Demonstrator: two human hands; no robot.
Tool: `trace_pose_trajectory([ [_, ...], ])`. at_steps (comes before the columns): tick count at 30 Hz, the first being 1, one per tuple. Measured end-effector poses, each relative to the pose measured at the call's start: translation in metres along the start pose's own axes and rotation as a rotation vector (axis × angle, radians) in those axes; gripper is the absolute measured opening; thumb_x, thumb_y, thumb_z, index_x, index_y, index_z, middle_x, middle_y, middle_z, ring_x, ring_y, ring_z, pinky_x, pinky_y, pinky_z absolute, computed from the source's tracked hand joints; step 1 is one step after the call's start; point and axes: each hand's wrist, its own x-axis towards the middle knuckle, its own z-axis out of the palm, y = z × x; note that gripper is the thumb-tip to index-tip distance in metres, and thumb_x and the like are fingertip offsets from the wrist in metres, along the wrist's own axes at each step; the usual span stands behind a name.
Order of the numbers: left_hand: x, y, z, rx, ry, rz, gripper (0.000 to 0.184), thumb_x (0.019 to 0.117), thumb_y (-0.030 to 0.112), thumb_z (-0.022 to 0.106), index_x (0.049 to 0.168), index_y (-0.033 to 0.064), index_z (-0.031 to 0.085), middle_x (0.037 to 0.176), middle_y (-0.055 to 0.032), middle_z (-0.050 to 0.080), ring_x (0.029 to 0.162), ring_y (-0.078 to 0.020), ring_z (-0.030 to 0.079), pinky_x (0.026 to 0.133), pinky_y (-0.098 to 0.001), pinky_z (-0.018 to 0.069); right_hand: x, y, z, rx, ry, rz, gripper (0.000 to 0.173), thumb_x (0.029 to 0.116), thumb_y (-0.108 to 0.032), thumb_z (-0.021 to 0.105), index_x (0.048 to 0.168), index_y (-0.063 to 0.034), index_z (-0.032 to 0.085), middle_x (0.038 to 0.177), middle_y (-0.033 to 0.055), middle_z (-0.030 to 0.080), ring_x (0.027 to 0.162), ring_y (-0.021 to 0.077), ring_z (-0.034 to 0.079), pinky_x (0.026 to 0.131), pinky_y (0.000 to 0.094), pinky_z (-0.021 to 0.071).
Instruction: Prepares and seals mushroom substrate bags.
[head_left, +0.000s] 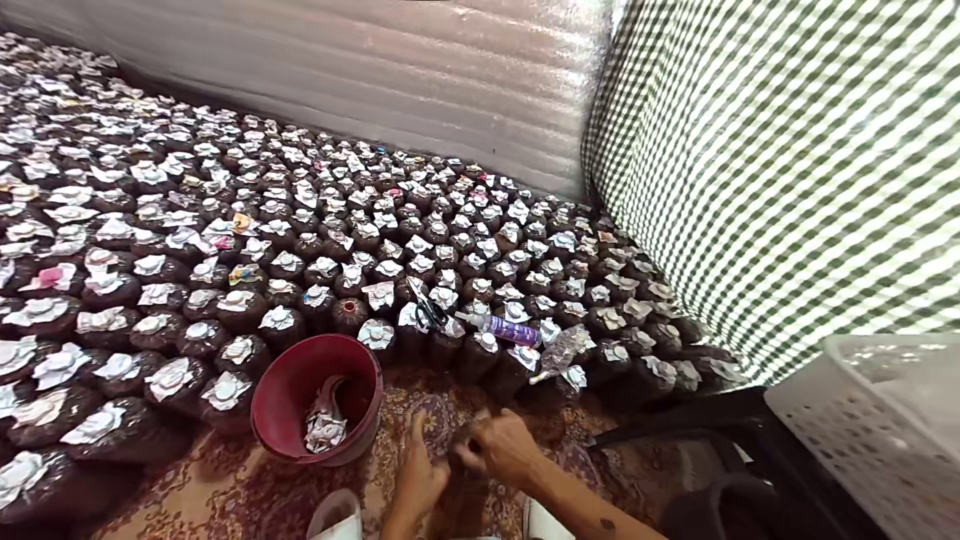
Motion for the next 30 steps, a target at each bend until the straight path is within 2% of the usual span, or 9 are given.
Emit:
trace_pose_trajectory([
  [3,-0.003,0.0,0.024,0.042,-0.117,0.199,0.088,0.0767,0.016,0.081,0.155,0.0091,0.041,0.162,-0.0126,0.039,0.149,-0.0302,0.037,0.12,-0.0491,0.0364,0.006,0.007,0.006,0.066,0.019,0.235,0.075,0.0982,-0.069,0.036,0.097,-0.0037,0.073,0.091,0.0207,0.074,0.096,0.0399,0.072,0.086,0.0613,0.0524],
  [5,-0.002,-0.011,0.047,0.059,-0.083,0.266,0.07,0.078,0.017,0.082,0.143,0.0091,0.058,0.155,-0.0115,0.049,0.144,-0.026,0.046,0.117,-0.0444,0.0404,-0.001,-0.005,0.015,0.098,-0.04,0.226,0.071,0.0974,-0.067,0.04,0.098,-0.0032,0.072,0.092,0.0213,0.073,0.097,0.0408,0.071,0.087,0.0622,0.0512],
  [9,0.006,-0.025,0.067,-0.007,0.116,0.33,0.04,0.0771,-0.005,0.068,0.114,0.0066,0.078,0.137,-0.0072,0.067,0.133,-0.0227,0.059,0.113,-0.0404,0.0473,0.004,-0.009,0.019,0.237,-0.234,0.33,0.07,0.0943,-0.07,0.045,0.106,-0.0062,0.072,0.103,0.0203,0.073,0.106,0.0403,0.07,0.088,0.0624,0.0518],
  [12,0.005,-0.025,0.063,-0.085,0.133,0.264,0.04,0.0733,-0.007,0.075,0.111,0.0054,0.078,0.134,-0.0086,0.069,0.134,-0.0245,0.059,0.113,-0.0422,0.0465,0.015,0.04,0.001,0.597,-0.341,0.476,0.075,0.0895,-0.072,0.061,0.124,-0.0059,0.069,0.115,0.0225,0.071,0.109,0.0413,0.068,0.094,0.0652,0.0513],
  [17,0.004,-0.024,0.056,-0.158,0.075,0.261,0.039,0.0685,-0.015,0.07,0.103,0.003,0.079,0.134,-0.0102,0.068,0.142,-0.0316,0.05,0.118,-0.0444,0.0415,0.019,0.158,-0.016,0.848,0.405,1.049,0.067,0.096,-0.053,0.066,0.137,-0.0002,0.057,0.116,0.0263,0.069,0.109,0.0433,0.067,0.094,0.0627,0.0516],
  [19,0.005,-0.028,0.055,-0.128,0.012,0.274,0.038,0.0695,-0.012,0.072,0.104,0.0033,0.079,0.141,-0.0135,0.063,0.146,-0.0337,0.044,0.12,-0.0449,0.0377,0.032,0.187,-0.016,0.907,0.405,1.181,0.076,0.0945,-0.063,0.062,0.131,0.0027,0.059,0.109,0.0229,0.071,0.097,0.0367,0.072,0.087,0.0557,0.0574],
  [21,0.005,-0.029,0.053,-0.084,-0.037,0.273,0.038,0.0723,-0.006,0.074,0.109,0.0042,0.078,0.15,-0.0196,0.054,0.149,-0.0346,0.038,0.122,-0.0444,0.035,0.044,0.201,-0.015,0.922,0.272,1.175,0.069,0.0994,-0.061,0.055,0.125,0.0025,0.063,0.111,0.0224,0.071,0.097,0.0345,0.073,0.088,0.0527,0.0579],
  [24,-0.001,-0.03,0.05,-0.061,-0.034,0.255,0.044,0.0733,-0.006,0.072,0.114,0.007,0.077,0.157,-0.017,0.046,0.152,-0.0309,0.035,0.122,-0.0406,0.0358,0.048,0.205,-0.009,0.928,0.236,1.097,0.044,0.1088,-0.037,0.048,0.124,0.0022,0.061,0.114,0.0238,0.069,0.094,0.0329,0.074,0.086,0.0497,0.0595],
  [30,-0.008,-0.024,0.05,-0.078,0.02,0.234,0.04,0.0708,-0.01,0.07,0.105,0.0084,0.079,0.141,-0.0037,0.065,0.147,-0.024,0.044,0.12,-0.0373,0.0394,0.001,0.156,-0.023,0.706,0.471,1.004,0.032,0.1089,-0.024,0.049,0.118,0.003,0.063,0.101,0.0248,0.071,0.09,0.0394,0.072,0.084,0.0579,0.0562],
])
